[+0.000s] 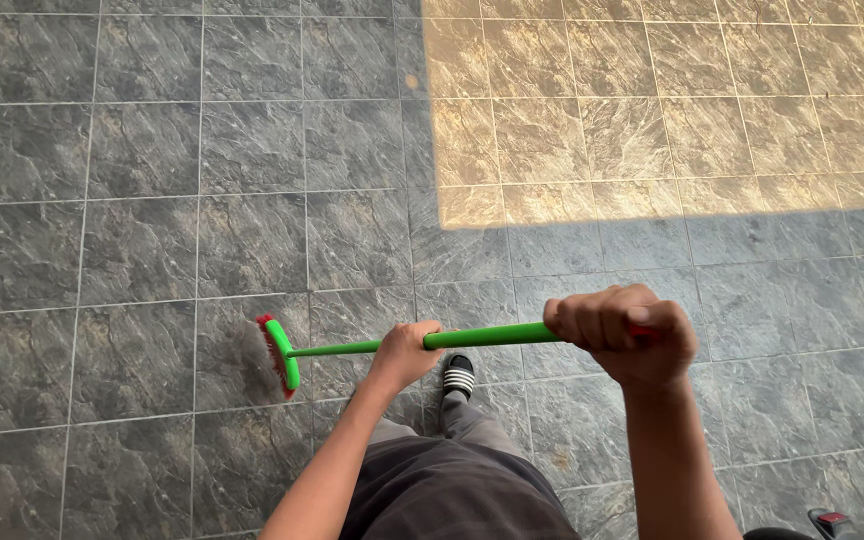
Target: The person sweeps debris from a tiled floor into a red dustpan using a broom.
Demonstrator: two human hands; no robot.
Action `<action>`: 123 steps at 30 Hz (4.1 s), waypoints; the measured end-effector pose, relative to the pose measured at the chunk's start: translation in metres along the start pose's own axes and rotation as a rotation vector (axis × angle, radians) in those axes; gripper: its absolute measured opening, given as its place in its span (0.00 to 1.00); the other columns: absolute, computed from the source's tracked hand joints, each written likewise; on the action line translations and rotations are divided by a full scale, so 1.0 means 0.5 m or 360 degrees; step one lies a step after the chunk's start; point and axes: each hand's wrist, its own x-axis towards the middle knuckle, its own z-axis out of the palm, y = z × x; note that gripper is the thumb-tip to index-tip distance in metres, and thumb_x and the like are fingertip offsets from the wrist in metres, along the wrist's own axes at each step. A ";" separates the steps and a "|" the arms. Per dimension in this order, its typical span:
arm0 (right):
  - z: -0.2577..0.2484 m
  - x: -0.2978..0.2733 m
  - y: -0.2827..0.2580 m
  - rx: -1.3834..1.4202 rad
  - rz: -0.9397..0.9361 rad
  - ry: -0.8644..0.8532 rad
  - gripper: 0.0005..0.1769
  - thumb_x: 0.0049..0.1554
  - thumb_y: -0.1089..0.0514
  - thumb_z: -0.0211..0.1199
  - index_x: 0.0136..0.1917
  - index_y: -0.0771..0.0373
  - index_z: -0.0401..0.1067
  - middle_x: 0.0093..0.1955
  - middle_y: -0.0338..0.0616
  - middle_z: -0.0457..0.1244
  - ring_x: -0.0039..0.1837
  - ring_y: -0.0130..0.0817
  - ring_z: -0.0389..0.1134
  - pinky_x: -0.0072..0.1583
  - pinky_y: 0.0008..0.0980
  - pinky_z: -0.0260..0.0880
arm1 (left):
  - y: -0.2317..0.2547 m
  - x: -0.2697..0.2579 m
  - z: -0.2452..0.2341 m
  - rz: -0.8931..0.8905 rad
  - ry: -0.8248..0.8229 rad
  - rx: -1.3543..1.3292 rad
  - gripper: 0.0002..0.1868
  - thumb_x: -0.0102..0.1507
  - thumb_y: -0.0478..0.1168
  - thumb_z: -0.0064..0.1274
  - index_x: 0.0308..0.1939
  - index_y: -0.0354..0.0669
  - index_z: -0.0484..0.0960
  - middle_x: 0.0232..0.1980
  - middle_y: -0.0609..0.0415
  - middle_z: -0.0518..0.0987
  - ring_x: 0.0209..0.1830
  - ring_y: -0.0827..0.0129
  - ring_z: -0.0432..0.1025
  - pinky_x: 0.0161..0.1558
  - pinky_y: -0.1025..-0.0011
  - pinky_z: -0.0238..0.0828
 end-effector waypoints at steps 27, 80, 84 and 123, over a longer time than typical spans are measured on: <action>-0.130 -0.122 -0.241 -0.1494 0.0291 -0.0019 0.21 0.50 0.53 0.55 0.24 0.66 0.53 0.24 0.44 0.50 0.35 0.38 0.52 0.44 0.38 0.58 | 0.260 0.437 0.580 0.0475 -0.0494 -0.0822 0.08 0.65 0.40 0.53 0.36 0.38 0.78 0.40 0.49 0.79 0.43 0.60 0.80 0.46 0.65 0.78; 0.048 0.231 -0.154 0.0058 0.0340 -0.0882 0.25 0.58 0.49 0.53 0.24 0.60 0.59 0.24 0.44 0.55 0.28 0.35 0.55 0.38 0.40 0.57 | 0.156 0.071 0.031 -0.0152 0.0470 0.0092 0.30 0.72 0.53 0.49 0.18 0.42 0.70 0.17 0.51 0.71 0.16 0.61 0.69 0.24 0.63 0.66; 0.090 0.218 -0.147 -0.0242 0.0453 -0.0853 0.25 0.55 0.49 0.57 0.23 0.62 0.58 0.23 0.43 0.53 0.28 0.35 0.52 0.36 0.39 0.52 | 0.175 0.097 0.085 0.0225 0.0671 -0.0212 0.20 0.68 0.45 0.55 0.25 0.37 0.73 0.25 0.44 0.75 0.26 0.50 0.73 0.30 0.59 0.68; 0.528 0.183 0.664 -0.0337 0.0969 -0.1308 0.18 0.56 0.56 0.46 0.26 0.63 0.60 0.39 0.52 0.63 0.63 0.50 0.65 0.79 0.52 0.51 | -0.604 -0.566 -0.272 -0.1087 0.1863 0.0538 0.20 0.61 0.53 0.62 0.41 0.38 0.80 0.51 0.39 0.77 0.57 0.42 0.67 0.60 0.51 0.61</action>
